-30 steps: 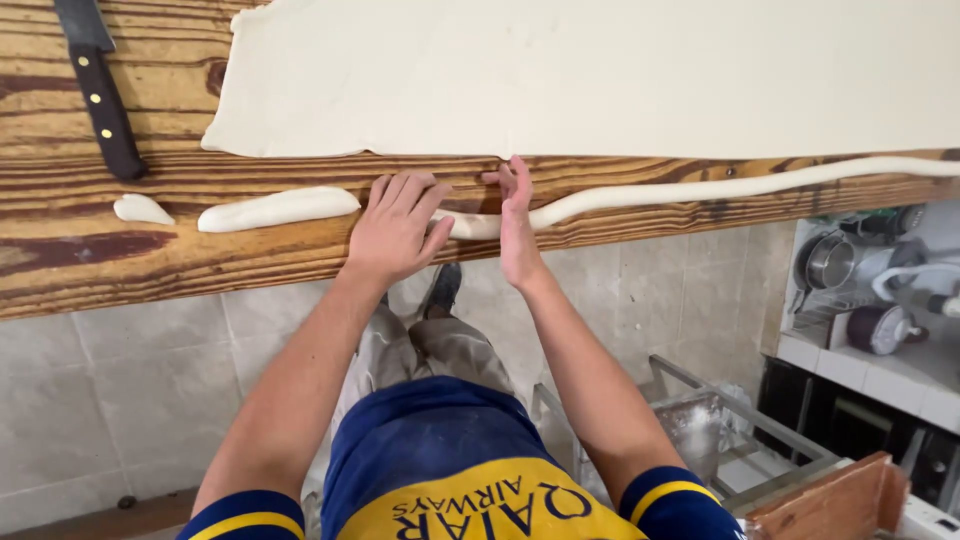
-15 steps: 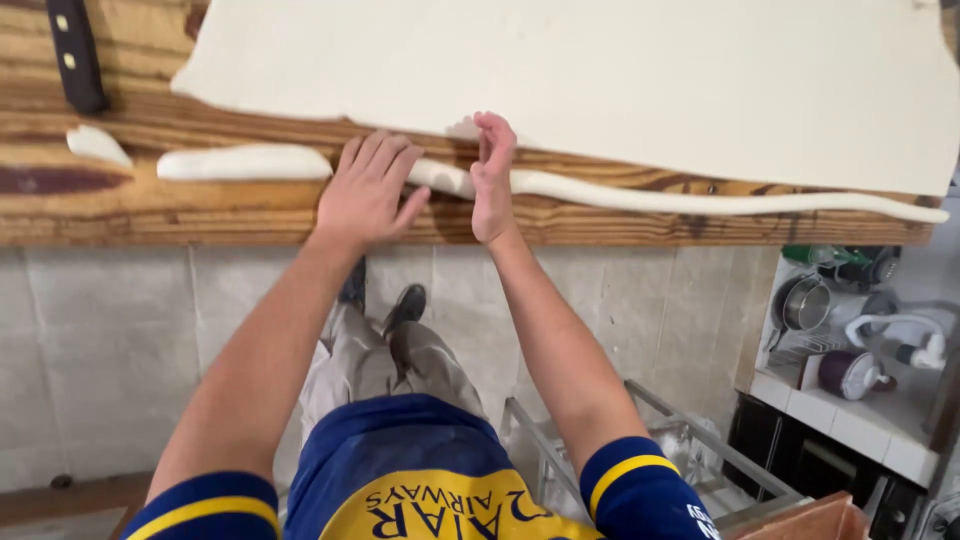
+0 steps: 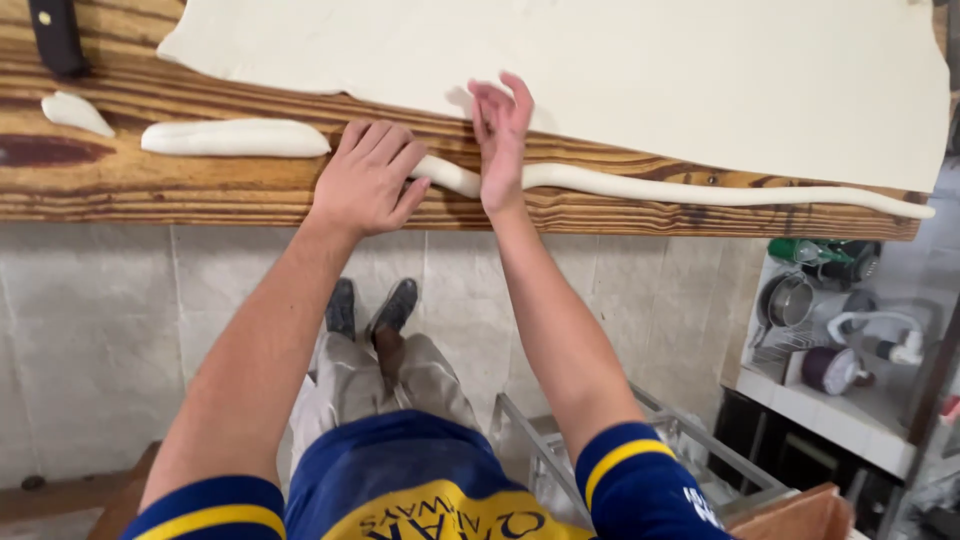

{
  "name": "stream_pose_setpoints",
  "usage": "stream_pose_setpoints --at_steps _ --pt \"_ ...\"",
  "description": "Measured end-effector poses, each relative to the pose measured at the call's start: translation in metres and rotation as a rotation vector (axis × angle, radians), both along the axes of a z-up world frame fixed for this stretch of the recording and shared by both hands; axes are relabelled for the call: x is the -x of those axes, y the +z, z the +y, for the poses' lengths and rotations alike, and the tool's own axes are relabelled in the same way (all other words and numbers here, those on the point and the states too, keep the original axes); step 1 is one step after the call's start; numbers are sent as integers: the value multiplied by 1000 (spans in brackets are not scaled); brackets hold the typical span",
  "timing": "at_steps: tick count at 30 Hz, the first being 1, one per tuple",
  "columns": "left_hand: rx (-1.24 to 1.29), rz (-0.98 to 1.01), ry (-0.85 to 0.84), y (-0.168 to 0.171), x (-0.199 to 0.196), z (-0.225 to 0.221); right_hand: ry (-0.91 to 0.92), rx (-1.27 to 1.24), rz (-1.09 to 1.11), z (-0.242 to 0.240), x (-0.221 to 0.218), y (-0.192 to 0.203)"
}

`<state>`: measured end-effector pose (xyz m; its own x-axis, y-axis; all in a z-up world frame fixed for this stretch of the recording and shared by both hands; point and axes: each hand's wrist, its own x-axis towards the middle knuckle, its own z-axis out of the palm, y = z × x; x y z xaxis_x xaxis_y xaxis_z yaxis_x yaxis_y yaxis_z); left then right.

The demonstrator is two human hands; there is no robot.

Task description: Flattening dough using a mechanical sheeter and then cutting and rolling it on a wooden work surface

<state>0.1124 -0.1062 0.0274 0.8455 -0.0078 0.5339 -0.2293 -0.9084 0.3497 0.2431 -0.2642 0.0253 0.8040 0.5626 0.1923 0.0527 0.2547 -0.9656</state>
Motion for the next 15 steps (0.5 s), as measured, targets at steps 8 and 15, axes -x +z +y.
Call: stream_pose_setpoints --at_steps 8,15 --pt "-5 187 -60 -7 -1 2 -190 35 -223 2 14 -26" --pt "81 69 103 -8 -1 3 -210 0 -96 14 -18 -33"
